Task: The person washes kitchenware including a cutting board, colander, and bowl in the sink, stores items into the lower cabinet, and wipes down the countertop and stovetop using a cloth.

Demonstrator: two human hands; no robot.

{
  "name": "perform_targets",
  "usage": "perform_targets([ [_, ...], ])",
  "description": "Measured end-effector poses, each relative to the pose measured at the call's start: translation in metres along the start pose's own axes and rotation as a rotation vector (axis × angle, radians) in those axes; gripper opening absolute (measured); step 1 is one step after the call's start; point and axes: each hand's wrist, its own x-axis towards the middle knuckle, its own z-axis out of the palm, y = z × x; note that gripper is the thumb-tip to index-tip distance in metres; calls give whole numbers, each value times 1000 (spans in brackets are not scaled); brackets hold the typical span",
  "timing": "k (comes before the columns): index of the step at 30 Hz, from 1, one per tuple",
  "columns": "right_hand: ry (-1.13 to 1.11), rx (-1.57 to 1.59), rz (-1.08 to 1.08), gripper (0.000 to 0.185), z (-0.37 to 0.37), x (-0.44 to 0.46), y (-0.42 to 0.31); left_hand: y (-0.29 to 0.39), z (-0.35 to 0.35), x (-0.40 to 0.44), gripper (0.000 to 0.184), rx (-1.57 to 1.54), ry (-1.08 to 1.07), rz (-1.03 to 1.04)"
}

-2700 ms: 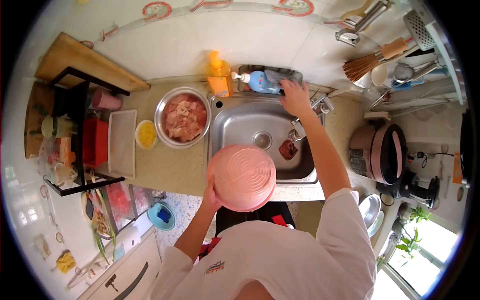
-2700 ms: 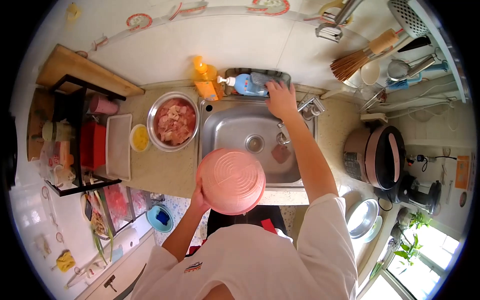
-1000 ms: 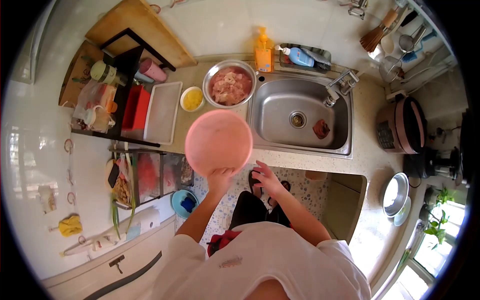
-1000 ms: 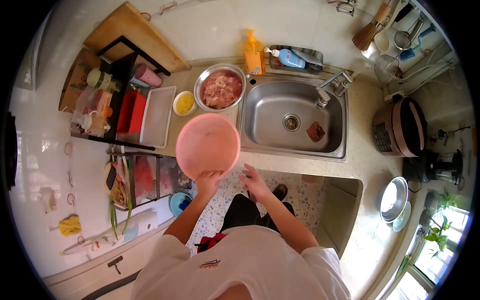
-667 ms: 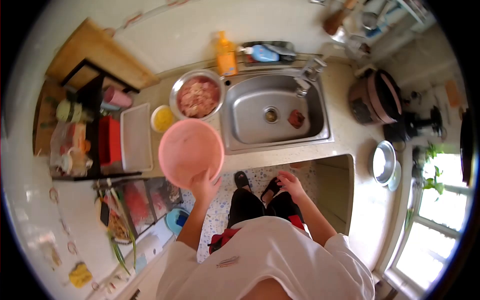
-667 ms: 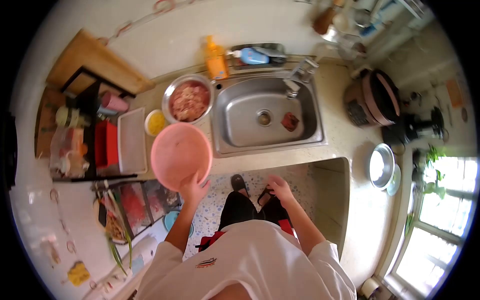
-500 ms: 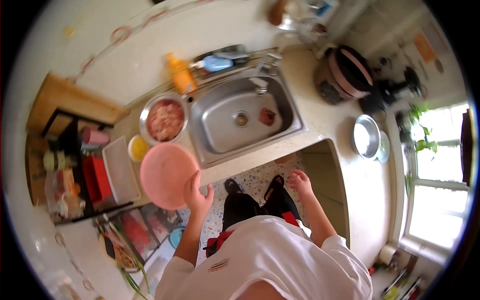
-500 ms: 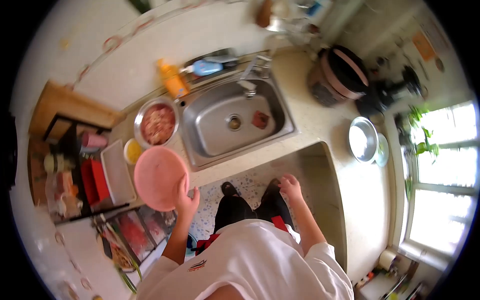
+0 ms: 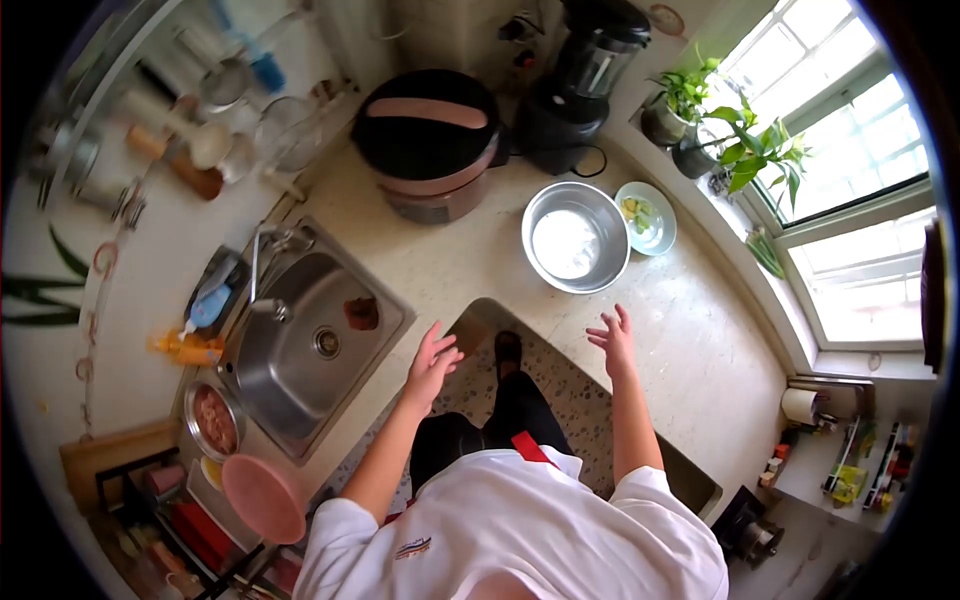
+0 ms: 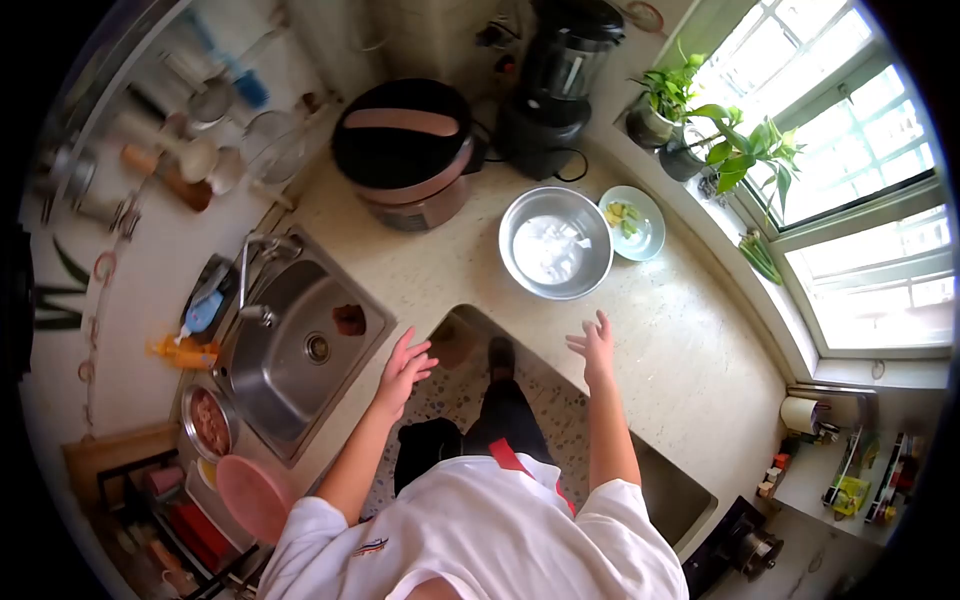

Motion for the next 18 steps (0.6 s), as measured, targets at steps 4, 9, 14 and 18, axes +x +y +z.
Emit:
perform_targets([
  [4,-60,-19,-43,70,-13,58,-47,24,84,92,76,-103,-40,-152],
  [9,-174,-39,41,65,-9,109,-75,46,153,175,77,72,57,-179],
  [14,-219,65,44,60,3,113,-90,44,174,203,69,18,115,-230],
  [18,-185,16,16,55,15,97,-101,32,160,199,70,-64,146,-222],
])
